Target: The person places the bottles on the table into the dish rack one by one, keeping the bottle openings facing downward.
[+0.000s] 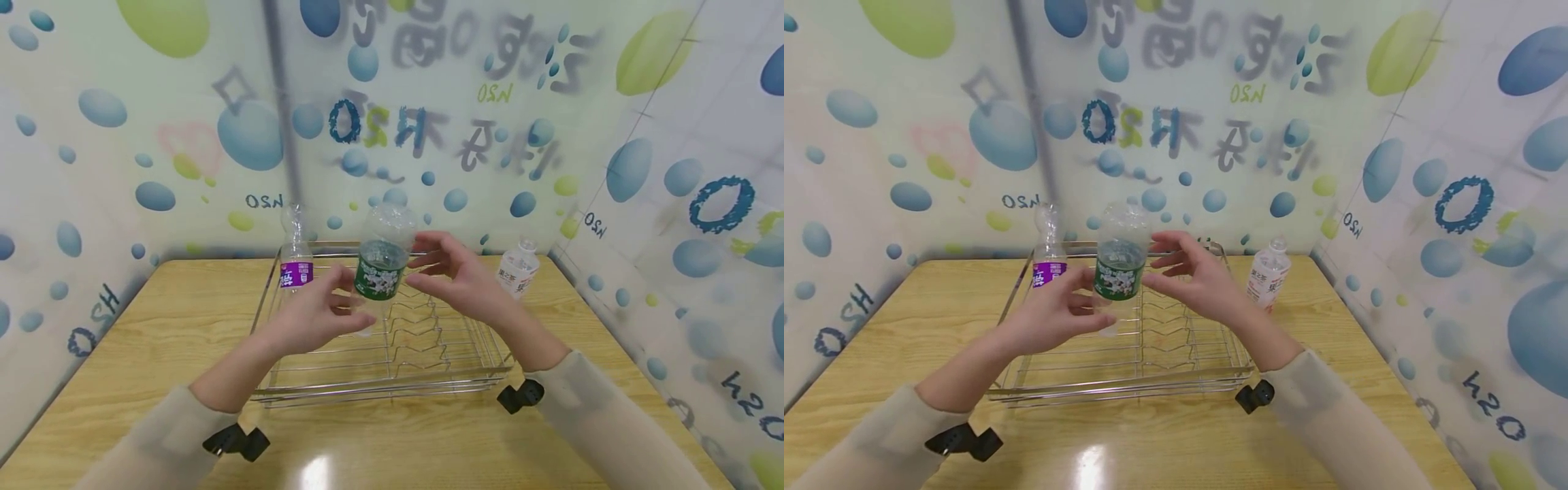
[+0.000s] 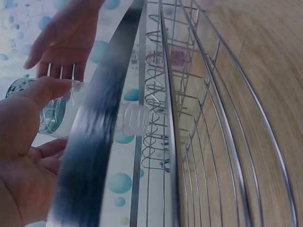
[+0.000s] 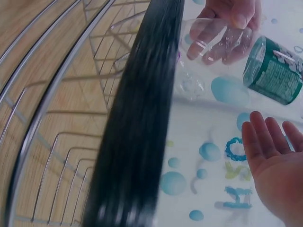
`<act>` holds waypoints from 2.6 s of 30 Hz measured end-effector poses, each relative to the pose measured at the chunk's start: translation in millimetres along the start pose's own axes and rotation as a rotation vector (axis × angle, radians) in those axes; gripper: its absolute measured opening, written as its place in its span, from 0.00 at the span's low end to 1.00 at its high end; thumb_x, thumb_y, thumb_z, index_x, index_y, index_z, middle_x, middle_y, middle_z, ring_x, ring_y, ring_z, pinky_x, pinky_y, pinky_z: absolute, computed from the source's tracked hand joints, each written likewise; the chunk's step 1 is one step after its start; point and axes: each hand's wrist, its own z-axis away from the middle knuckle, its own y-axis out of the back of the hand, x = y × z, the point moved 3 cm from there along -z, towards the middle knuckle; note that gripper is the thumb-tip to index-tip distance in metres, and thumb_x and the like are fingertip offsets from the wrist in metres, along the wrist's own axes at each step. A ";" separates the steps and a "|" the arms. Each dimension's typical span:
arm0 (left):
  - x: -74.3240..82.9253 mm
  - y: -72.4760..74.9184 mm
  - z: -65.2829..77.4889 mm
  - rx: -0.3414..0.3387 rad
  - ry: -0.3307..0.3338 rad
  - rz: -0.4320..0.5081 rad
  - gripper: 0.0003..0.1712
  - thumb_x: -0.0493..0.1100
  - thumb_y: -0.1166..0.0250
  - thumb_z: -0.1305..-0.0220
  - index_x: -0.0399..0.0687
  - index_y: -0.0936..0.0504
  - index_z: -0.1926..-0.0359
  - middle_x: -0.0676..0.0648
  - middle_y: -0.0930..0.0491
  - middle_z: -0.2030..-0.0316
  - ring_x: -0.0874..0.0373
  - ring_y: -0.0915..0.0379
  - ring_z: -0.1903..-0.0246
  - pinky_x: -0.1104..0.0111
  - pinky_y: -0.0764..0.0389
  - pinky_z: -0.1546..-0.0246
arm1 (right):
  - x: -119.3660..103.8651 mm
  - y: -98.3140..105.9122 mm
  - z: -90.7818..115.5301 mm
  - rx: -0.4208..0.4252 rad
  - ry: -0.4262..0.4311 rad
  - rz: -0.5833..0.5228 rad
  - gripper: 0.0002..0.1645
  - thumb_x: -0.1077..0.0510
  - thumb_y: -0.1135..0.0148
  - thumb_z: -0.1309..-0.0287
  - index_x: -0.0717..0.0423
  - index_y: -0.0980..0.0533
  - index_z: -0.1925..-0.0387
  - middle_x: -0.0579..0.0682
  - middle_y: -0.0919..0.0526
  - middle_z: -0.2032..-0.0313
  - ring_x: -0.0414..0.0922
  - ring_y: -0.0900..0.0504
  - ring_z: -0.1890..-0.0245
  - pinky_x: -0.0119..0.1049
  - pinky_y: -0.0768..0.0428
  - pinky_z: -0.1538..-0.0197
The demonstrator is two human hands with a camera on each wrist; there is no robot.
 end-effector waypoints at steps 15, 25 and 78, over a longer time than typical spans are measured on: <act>-0.9 -11.9 0.7 -0.066 -0.006 0.073 0.36 0.49 0.23 0.28 0.48 0.28 0.26 0.40 0.19 0.34 0.43 0.14 0.38 0.55 0.09 0.43 | -12.7 -26.3 -11.6 -0.034 -0.030 -0.072 0.41 0.61 0.28 0.27 0.49 0.35 0.20 0.59 0.22 0.35 0.56 0.13 0.39 0.44 0.09 0.42; -4.1 -11.4 1.0 -0.035 -0.040 0.082 0.43 0.53 0.26 0.25 0.65 0.37 0.17 0.41 0.17 0.34 0.42 0.12 0.40 0.52 0.08 0.44 | -10.0 -28.4 -17.5 -0.004 -0.098 -0.096 0.42 0.56 0.31 0.23 0.46 0.40 0.17 0.58 0.21 0.33 0.57 0.13 0.37 0.52 0.09 0.41; -61.4 70.6 120.1 0.315 -0.122 -0.271 0.29 0.43 0.22 0.29 0.53 0.17 0.30 0.43 0.15 0.36 0.82 0.24 0.43 0.81 0.16 0.49 | -18.3 -22.8 -51.8 0.000 -0.185 -0.096 0.49 0.49 0.27 0.27 0.40 0.43 0.15 0.54 0.25 0.30 0.53 0.13 0.36 0.51 0.10 0.41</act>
